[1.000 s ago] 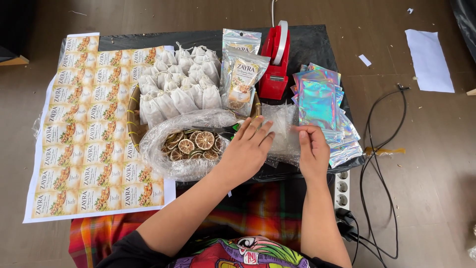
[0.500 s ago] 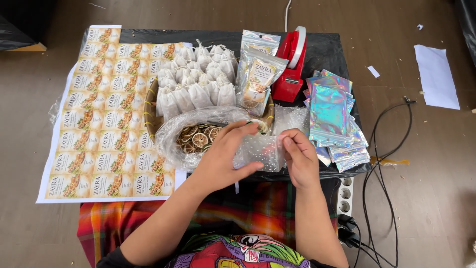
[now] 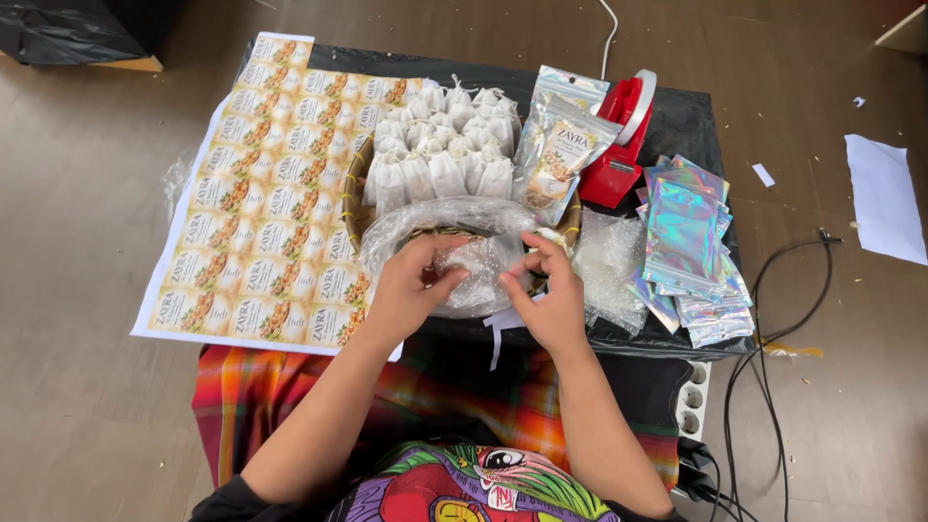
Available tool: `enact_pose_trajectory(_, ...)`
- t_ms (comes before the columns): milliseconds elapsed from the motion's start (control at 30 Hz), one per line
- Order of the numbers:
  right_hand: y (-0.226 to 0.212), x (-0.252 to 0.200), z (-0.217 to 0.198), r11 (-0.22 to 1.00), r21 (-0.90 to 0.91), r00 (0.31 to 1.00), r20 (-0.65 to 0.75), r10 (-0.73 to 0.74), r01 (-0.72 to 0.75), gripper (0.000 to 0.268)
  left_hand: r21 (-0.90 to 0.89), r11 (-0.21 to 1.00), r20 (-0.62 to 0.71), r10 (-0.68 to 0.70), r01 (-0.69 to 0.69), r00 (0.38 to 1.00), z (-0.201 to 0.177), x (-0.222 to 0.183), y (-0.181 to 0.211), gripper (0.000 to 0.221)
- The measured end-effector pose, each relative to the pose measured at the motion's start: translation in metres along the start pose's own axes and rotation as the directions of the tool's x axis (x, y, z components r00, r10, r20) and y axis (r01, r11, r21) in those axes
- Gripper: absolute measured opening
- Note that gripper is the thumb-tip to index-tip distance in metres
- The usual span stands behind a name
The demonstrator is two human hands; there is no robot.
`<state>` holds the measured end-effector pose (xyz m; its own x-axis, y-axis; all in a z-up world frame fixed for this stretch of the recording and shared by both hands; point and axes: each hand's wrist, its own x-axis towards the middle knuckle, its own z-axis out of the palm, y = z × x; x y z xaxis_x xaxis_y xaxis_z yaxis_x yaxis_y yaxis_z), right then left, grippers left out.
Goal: The person is manually filling small plastic pouches with dried lemon slices from a central bowl.
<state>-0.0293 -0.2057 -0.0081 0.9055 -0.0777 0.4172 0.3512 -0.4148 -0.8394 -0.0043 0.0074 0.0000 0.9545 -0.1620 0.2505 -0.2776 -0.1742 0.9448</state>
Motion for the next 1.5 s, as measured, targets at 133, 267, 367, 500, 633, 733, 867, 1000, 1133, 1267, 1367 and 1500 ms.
enact_pose_trajectory(133, -0.013, 0.004, 0.012, 0.998, 0.034, 0.997, -0.063, -0.045, 0.047, 0.055, -0.364, 0.927, 0.071, -0.067, 0.088, 0.995, -0.009, -0.001, -0.002, 0.059)
enact_pose_trajectory(267, 0.0, 0.014, 0.026, 0.977, 0.206, 0.993, -0.117, -0.031, 0.055, 0.054, -0.483, 0.875, 0.092, 0.007, 0.038, 0.996, -0.007, -0.002, -0.036, 0.078)
enact_pose_trajectory(367, 0.005, 0.02, 0.038, 0.943, 0.329, 0.993, -0.115, -0.006, 0.044, 0.052, -0.507, 0.862, 0.041, 0.024, 0.0, 0.999, -0.007, -0.002, -0.051, 0.079)
enact_pose_trajectory(500, 0.013, 0.022, 0.046, 0.913, 0.407, 0.994, -0.107, 0.008, 0.037, 0.046, -0.515, 0.857, 0.025, 0.024, -0.008, 0.999, -0.01, 0.0, -0.053, 0.074)
enact_pose_trajectory(633, 0.017, 0.021, 0.048, 0.91, 0.411, 0.993, -0.116, 0.002, 0.046, 0.044, -0.527, 0.85, 0.027, 0.006, 0.009, 1.0, -0.01, -0.003, -0.05, 0.067)
enact_pose_trajectory(733, 0.022, 0.022, 0.049, 0.89, 0.453, 0.991, -0.134, 0.011, 0.051, 0.045, -0.54, 0.842, 0.051, 0.016, 0.014, 0.999, -0.009, -0.002, -0.058, 0.055)
enact_pose_trajectory(867, 0.031, 0.019, 0.049, 0.874, 0.483, 0.99, -0.137, 0.021, 0.049, 0.046, -0.565, 0.825, 0.049, 0.004, 0.024, 0.999, -0.012, -0.003, -0.057, 0.05)
enact_pose_trajectory(1000, 0.04, 0.017, 0.049, 0.868, 0.495, 0.989, -0.143, 0.037, 0.039, 0.047, -0.568, 0.823, 0.054, 0.003, 0.028, 0.999, -0.013, -0.004, -0.056, 0.045)
enact_pose_trajectory(1133, 0.037, 0.017, 0.051, 0.846, 0.53, 0.987, -0.158, 0.034, 0.056, 0.049, -0.592, 0.806, 0.018, 0.018, -0.004, 1.0, -0.012, -0.004, -0.059, 0.051)
enact_pose_trajectory(1267, 0.035, 0.015, 0.052, 0.836, 0.545, 0.989, -0.15, 0.018, 0.068, 0.054, -0.597, 0.802, -0.006, 0.027, -0.025, 1.0, -0.013, -0.003, -0.056, 0.056)
enact_pose_trajectory(1367, 0.037, 0.015, 0.053, 0.832, 0.55, 0.989, -0.145, 0.004, 0.077, 0.057, -0.589, 0.808, -0.007, 0.029, -0.027, 1.0, -0.01, -0.004, -0.065, 0.058)
enact_pose_trajectory(1500, 0.031, 0.013, 0.052, 0.866, 0.493, 0.987, -0.162, -0.004, 0.084, 0.054, -0.529, 0.849, 0.035, 0.043, -0.018, 0.998, -0.013, -0.008, -0.054, 0.043)
